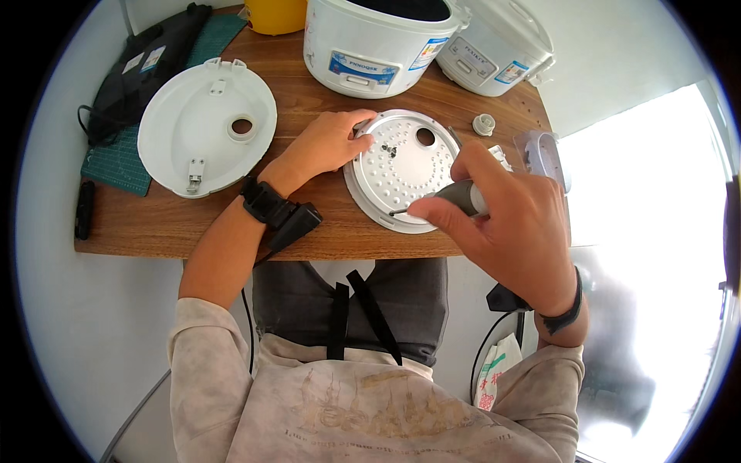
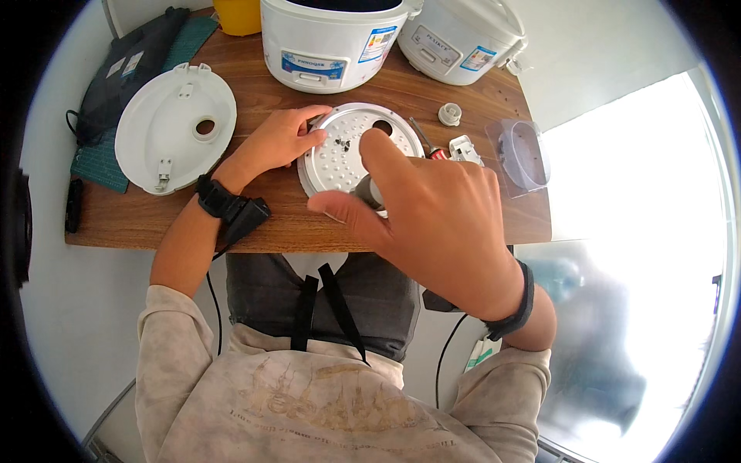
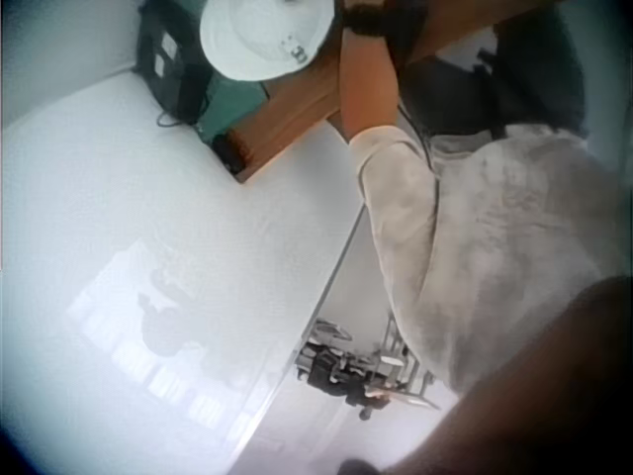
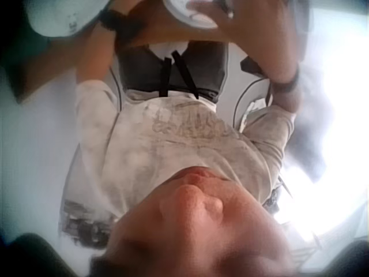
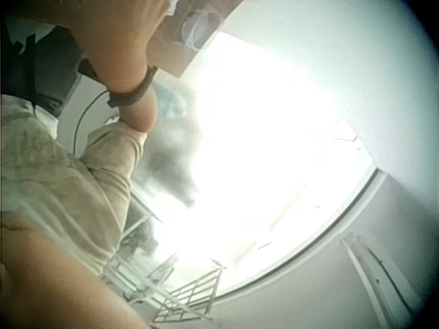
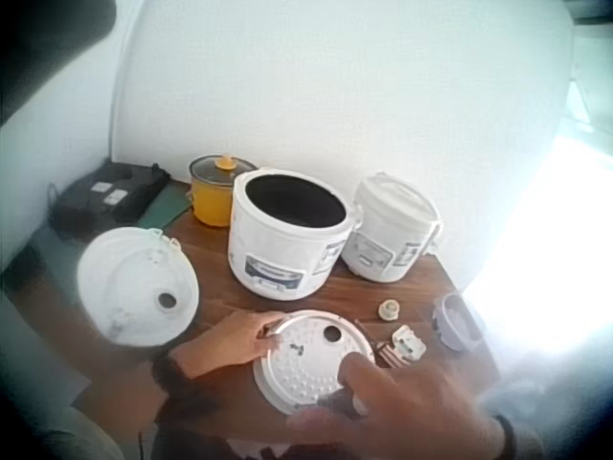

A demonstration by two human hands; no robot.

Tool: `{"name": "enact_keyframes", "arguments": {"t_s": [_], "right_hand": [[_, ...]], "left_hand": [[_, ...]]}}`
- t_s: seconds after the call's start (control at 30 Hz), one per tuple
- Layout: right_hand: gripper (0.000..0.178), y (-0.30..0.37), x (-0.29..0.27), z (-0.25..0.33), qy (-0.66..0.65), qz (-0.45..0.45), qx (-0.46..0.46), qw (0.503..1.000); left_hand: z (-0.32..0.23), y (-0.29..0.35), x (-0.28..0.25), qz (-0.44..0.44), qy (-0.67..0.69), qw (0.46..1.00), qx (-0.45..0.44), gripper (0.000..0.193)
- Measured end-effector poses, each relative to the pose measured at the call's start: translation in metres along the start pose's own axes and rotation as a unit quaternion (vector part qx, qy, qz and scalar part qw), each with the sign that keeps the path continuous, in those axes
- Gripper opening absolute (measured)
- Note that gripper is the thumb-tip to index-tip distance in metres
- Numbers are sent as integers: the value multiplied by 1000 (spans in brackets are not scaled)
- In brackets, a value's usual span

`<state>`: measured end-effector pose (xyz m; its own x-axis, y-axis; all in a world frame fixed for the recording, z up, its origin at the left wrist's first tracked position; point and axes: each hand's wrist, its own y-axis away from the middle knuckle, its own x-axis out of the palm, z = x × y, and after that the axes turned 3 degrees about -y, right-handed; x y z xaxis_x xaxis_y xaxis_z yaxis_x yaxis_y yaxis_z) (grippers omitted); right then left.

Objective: The person uses a screwdriver to remove screws from a white circular plastic lid, then separates the lid into two parts and removes a rubber gasket. The person then uses the screwdriver to remove screws from a white plastic bowl-shaped component.

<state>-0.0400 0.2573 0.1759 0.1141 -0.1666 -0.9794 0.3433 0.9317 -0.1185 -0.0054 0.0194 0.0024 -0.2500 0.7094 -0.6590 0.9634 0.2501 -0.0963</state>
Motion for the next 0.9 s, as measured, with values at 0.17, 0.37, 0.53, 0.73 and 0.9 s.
{"name": "enact_keyframes", "arguments": {"t_s": [0.17, 0.37, 0.53, 0.73, 0.9], "right_hand": [[29, -3, 6, 4, -96, -77, -15, 992], [30, -6, 4, -3, -144, -39, -14, 989], [32, -3, -1, -3, -179, -59, 1, 982], [29, 3, 6, -16, -198, -124, -1, 972], [28, 5, 11, -13, -175, -117, 35, 977]], "left_hand": [[4, 0, 1, -7, -11, 1000, 17, 48], [5, 0, 3, -15, -7, 1000, 11, 47], [9, -1, 4, -26, -18, 999, 32, 47], [0, 1, 1, -16, -12, 1000, 5, 46], [3, 0, 2, -11, -7, 1000, 6, 46]]}}
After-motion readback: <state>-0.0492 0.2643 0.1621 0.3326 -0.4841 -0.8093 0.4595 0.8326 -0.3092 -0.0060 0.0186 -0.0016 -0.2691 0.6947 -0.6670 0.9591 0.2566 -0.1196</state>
